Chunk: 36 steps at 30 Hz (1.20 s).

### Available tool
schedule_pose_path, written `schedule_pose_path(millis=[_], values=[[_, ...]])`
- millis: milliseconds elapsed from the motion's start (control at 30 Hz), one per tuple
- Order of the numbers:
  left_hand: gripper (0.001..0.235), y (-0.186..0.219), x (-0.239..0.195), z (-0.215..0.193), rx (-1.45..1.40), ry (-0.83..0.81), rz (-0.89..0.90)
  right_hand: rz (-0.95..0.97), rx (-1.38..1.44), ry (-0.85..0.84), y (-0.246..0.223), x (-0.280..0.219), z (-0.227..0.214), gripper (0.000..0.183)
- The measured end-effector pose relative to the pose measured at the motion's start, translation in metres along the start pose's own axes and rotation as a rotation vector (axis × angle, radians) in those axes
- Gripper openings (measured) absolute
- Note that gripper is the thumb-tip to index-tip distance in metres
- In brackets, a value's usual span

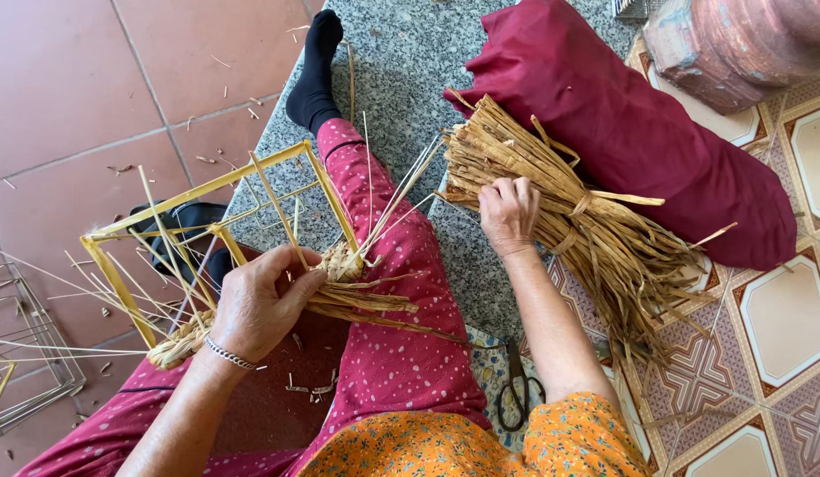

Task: The person weaves dried plant fibers into a yellow metal basket frame. They use a metal tool to press and tighten the woven material, then continue weaving by hand, threading fibers through the frame to build up the basket's structure.

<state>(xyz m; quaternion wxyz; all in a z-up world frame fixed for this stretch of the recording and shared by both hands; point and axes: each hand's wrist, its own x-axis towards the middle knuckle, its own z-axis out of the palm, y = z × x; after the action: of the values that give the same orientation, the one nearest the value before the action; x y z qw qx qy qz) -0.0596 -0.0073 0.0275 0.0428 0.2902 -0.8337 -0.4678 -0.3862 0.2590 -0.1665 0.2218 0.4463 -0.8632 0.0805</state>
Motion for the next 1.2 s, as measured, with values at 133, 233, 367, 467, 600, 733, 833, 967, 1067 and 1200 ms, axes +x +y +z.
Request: schedule_pose_path(millis=[133, 233, 367, 467, 600, 733, 833, 967, 1067, 1200], values=[[0.024, 0.0, -0.005, -0.003, -0.002, -0.001, 0.054, 0.064, 0.223, 0.013, -0.003, -0.001, -0.016, 0.008], [0.024, 0.0, -0.009, -0.006, 0.019, -0.009, 0.121, 0.162, 0.544, -0.065, -0.011, 0.003, -0.031, 0.005], [0.023, 0.001, -0.015, -0.01, 0.018, -0.041, 0.179, 0.49, 1.007, -0.265, -0.024, 0.038, -0.053, 0.008], [0.021, -0.001, -0.021, -0.011, 0.011, 0.022, 0.338, 0.38, 1.197, -0.07, -0.042, 0.084, -0.087, 0.011], [0.016, -0.005, -0.028, -0.007, 0.072, 0.089, 0.443, 0.153, 1.088, 0.207, -0.082, 0.123, -0.172, 0.009], [0.021, -0.006, -0.034, 0.002, 0.225, 0.142, 0.539, -0.252, 0.813, 0.168, -0.146, 0.118, -0.241, 0.013], [0.027, -0.007, -0.046, 0.004, 0.316, 0.189, 0.566, -0.158, 0.903, -0.211, -0.19, 0.107, -0.249, 0.019], [0.022, -0.006, -0.055, 0.01, 0.346, 0.253, 0.609, -0.254, 0.775, -0.152, -0.212, 0.097, -0.237, 0.021], [0.023, -0.004, -0.058, 0.012, 0.35, 0.271, 0.615, -0.334, 0.723, -0.097, -0.214, 0.089, -0.23, 0.021], [0.023, 0.0, -0.056, 0.016, 0.351, 0.306, 0.592, -0.421, 0.64, -0.087, -0.214, 0.09, -0.219, 0.021]])
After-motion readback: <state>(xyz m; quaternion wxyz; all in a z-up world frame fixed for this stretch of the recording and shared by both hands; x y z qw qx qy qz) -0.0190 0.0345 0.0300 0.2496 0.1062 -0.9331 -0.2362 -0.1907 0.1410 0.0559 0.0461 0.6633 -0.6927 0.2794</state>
